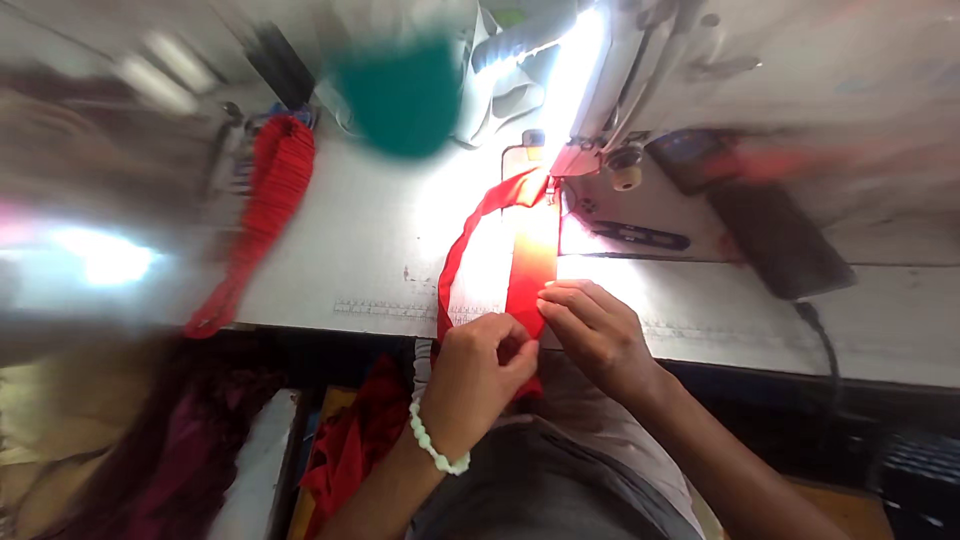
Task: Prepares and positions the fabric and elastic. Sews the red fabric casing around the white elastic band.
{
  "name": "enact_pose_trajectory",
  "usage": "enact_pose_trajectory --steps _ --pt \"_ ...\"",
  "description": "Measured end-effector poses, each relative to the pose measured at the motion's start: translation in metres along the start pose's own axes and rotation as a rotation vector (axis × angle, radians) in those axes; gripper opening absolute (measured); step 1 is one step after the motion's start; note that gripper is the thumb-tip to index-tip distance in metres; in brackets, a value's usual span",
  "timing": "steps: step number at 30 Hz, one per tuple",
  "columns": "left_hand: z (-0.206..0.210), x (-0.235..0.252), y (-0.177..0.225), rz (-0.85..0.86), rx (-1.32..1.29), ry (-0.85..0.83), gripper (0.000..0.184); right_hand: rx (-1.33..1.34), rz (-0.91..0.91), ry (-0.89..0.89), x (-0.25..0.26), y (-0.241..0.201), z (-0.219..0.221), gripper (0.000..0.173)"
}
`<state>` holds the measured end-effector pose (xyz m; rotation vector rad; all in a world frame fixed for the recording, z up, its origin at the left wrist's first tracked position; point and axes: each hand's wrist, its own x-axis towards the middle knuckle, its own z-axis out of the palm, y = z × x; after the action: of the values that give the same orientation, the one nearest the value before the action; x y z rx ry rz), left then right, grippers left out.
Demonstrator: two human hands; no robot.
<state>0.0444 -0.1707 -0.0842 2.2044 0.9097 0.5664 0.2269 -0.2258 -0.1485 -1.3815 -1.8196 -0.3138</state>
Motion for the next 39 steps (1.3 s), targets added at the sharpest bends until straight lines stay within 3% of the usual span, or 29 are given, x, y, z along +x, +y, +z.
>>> enact_pose_trajectory --steps 3,7,10,12,15,18,20,24,26,28,36,39 --pt "-0.009 0.021 -0.007 -0.197 -0.066 -0.056 0.03 0.053 0.142 0.069 -0.005 -0.006 0.001 0.014" --pt "-0.007 0.064 -0.015 -0.5 -0.396 -0.152 0.021 0.07 0.248 0.11 -0.006 -0.015 0.002 0.015" --pt "-0.001 0.082 -0.017 -0.549 -0.673 -0.24 0.025 0.083 0.27 0.097 -0.006 -0.018 -0.001 0.015" --pt "0.003 0.085 -0.018 -0.483 -0.654 -0.294 0.027 0.063 0.265 0.063 -0.01 -0.018 -0.001 0.014" --pt "0.006 0.082 -0.022 -0.341 -0.357 -0.306 0.007 0.014 0.231 0.012 -0.015 -0.017 0.0 0.015" --pt "0.005 0.08 -0.018 -0.328 -0.198 -0.303 0.009 -0.016 0.205 -0.016 -0.015 -0.016 0.002 0.017" --pt "0.008 0.077 -0.018 -0.233 -0.109 -0.245 0.009 -0.045 0.193 -0.026 -0.014 -0.015 0.002 0.019" --pt "0.021 0.08 -0.043 0.409 0.263 -0.053 0.012 -0.078 0.179 -0.042 -0.016 -0.012 0.003 0.021" --pt "0.017 0.091 -0.053 0.691 0.397 -0.089 0.019 -0.073 0.165 -0.048 -0.015 -0.01 0.003 0.021" --pt "0.013 0.102 -0.056 0.832 0.408 -0.194 0.025 -0.074 0.151 -0.046 -0.015 -0.009 0.002 0.022" --pt "0.007 0.133 -0.06 0.941 0.337 -0.422 0.025 -0.033 0.13 -0.022 -0.011 -0.002 -0.004 0.021" --pt "-0.001 0.139 -0.057 0.935 0.354 -0.528 0.032 0.036 0.178 -0.006 -0.013 0.0 -0.006 0.021"
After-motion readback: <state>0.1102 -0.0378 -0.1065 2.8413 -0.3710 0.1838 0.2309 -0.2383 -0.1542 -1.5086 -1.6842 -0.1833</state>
